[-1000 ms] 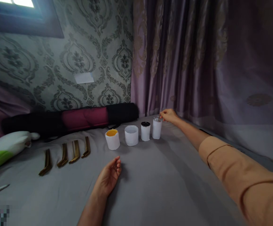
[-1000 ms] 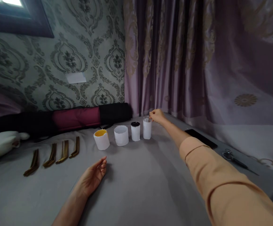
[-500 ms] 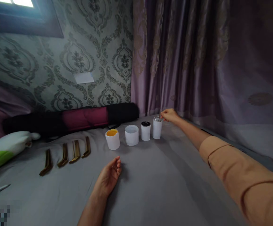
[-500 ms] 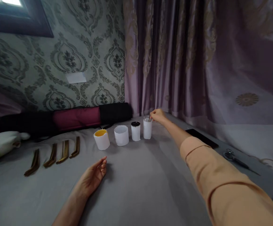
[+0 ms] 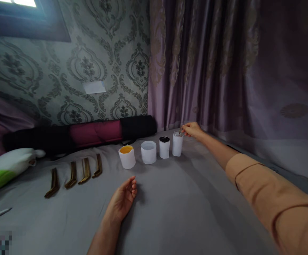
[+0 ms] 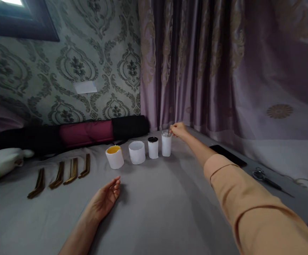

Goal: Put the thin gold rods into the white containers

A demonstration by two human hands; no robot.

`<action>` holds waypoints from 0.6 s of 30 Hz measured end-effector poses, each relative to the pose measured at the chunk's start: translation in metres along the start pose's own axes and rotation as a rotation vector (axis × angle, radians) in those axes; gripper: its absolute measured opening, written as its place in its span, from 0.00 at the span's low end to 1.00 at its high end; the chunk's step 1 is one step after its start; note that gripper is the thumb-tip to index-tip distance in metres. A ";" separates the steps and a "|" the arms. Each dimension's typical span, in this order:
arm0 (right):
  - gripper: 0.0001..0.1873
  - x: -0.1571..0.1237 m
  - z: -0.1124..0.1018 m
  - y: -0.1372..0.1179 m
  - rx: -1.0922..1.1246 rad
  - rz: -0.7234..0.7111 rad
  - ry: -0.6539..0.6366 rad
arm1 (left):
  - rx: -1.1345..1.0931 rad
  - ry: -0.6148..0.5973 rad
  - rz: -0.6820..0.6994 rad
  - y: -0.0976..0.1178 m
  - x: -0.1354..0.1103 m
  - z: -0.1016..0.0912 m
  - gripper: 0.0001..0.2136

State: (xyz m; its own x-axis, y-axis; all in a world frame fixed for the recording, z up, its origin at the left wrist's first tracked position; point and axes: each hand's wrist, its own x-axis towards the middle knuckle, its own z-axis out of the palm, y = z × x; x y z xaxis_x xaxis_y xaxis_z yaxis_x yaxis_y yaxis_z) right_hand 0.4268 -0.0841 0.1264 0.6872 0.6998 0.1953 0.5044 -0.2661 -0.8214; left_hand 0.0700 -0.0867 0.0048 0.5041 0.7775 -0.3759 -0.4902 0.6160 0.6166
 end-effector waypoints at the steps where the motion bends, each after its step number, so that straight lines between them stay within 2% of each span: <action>1: 0.09 0.000 0.000 0.000 0.007 0.004 0.003 | 0.001 0.000 0.001 0.000 0.000 0.000 0.06; 18: 0.09 -0.003 -0.004 0.001 0.080 0.026 0.074 | -0.007 -0.004 -0.002 0.000 0.002 -0.002 0.06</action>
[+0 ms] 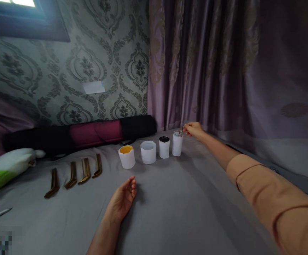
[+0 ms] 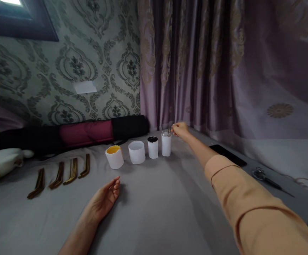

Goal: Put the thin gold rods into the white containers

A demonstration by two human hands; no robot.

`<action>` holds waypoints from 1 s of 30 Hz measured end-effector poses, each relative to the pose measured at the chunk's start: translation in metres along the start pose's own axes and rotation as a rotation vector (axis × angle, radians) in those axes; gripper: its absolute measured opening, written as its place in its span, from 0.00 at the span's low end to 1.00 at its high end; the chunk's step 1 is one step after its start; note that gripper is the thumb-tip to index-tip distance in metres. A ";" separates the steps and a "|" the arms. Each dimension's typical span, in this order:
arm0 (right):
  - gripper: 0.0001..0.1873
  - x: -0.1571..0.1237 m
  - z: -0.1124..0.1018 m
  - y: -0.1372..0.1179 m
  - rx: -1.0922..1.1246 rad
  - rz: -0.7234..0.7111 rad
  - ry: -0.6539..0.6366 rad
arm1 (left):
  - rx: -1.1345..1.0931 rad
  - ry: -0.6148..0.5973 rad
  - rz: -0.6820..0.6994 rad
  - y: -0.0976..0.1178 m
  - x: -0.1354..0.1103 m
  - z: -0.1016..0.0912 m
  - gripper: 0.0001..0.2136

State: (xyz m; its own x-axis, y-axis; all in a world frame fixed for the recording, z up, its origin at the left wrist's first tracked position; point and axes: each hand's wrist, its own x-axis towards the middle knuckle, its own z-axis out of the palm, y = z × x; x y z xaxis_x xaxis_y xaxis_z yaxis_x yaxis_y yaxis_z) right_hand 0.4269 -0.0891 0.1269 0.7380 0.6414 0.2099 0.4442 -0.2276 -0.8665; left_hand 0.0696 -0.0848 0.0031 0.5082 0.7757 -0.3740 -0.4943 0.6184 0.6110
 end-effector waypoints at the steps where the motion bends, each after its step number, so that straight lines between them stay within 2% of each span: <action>1: 0.09 0.000 0.000 0.001 0.001 0.001 0.004 | -0.002 0.001 0.000 0.000 0.000 0.000 0.06; 17: 0.09 -0.002 -0.003 0.009 0.029 0.035 0.023 | -0.001 0.019 -0.002 0.001 -0.001 0.004 0.06; 30: 0.13 -0.013 -0.007 0.020 0.090 0.056 0.063 | -0.021 -0.009 -0.002 0.000 0.002 -0.003 0.06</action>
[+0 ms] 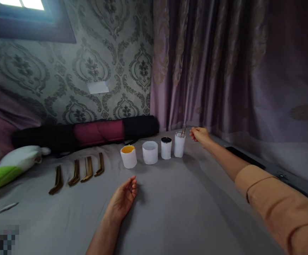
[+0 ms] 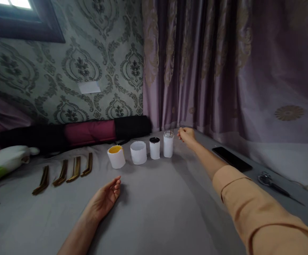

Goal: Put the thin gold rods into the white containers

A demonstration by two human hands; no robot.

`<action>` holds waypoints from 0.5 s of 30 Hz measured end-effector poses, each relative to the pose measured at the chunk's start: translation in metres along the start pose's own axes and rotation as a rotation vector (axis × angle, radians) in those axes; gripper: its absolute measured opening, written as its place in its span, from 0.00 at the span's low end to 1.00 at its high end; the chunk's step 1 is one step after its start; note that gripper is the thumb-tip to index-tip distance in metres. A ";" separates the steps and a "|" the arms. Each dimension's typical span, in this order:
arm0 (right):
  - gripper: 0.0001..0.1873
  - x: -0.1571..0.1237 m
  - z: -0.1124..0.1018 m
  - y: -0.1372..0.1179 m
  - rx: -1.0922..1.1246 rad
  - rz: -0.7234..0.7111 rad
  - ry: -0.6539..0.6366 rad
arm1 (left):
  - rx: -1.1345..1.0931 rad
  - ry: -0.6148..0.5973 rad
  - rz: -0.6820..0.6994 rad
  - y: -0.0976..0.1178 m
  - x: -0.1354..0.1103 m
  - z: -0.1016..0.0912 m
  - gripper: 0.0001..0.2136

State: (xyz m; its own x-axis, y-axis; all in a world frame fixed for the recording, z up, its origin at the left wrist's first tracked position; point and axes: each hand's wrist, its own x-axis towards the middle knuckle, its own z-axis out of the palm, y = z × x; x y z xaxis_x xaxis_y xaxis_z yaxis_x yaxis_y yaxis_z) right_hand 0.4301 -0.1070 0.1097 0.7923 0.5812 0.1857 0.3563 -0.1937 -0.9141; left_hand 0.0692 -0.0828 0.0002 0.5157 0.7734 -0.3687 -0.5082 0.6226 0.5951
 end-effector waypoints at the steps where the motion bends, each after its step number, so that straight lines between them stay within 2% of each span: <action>1: 0.13 -0.001 0.000 0.001 0.007 0.002 0.000 | 0.001 -0.002 0.001 0.000 0.000 0.000 0.06; 15: 0.11 -0.026 0.001 0.012 0.157 0.048 -0.022 | 0.013 0.016 -0.005 0.001 -0.003 0.002 0.06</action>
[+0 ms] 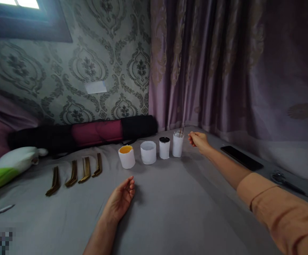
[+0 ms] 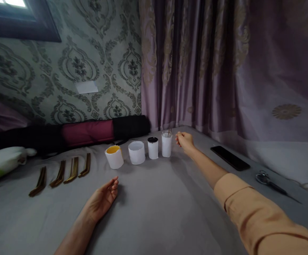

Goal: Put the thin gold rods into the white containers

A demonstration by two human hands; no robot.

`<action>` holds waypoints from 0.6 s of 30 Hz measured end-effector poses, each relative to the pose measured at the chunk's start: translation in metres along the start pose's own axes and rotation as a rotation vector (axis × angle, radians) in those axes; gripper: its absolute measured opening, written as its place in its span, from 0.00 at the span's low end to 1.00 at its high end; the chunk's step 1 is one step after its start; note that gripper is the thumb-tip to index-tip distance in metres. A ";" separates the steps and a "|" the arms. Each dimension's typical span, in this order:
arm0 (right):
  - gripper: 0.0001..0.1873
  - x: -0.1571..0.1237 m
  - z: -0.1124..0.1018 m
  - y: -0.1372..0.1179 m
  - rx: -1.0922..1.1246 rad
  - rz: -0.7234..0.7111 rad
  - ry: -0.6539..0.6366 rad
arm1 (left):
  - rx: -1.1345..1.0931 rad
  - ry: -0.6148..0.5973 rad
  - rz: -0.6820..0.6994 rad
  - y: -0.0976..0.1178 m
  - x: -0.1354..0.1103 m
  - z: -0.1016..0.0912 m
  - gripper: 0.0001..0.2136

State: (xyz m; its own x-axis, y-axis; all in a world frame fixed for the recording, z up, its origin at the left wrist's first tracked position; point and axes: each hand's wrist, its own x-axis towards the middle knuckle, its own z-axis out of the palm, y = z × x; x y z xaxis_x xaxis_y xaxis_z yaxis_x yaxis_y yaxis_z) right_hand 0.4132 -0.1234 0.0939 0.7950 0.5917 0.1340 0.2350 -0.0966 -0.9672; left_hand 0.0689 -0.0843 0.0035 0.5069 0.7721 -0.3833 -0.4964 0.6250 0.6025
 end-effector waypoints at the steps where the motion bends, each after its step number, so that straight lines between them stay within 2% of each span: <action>1: 0.11 -0.003 0.001 0.000 0.013 0.005 0.000 | -0.003 -0.001 -0.002 0.000 0.000 -0.001 0.06; 18: 0.09 -0.034 0.011 0.001 0.201 0.032 -0.049 | -0.011 0.002 0.002 0.000 0.002 -0.001 0.05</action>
State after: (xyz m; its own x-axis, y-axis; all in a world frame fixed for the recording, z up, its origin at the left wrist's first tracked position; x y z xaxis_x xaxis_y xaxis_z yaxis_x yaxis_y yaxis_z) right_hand 0.3804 -0.1342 0.0857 0.7707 0.6298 0.0969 0.0901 0.0428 -0.9950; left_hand 0.0689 -0.0832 0.0016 0.5049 0.7734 -0.3833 -0.5054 0.6249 0.5951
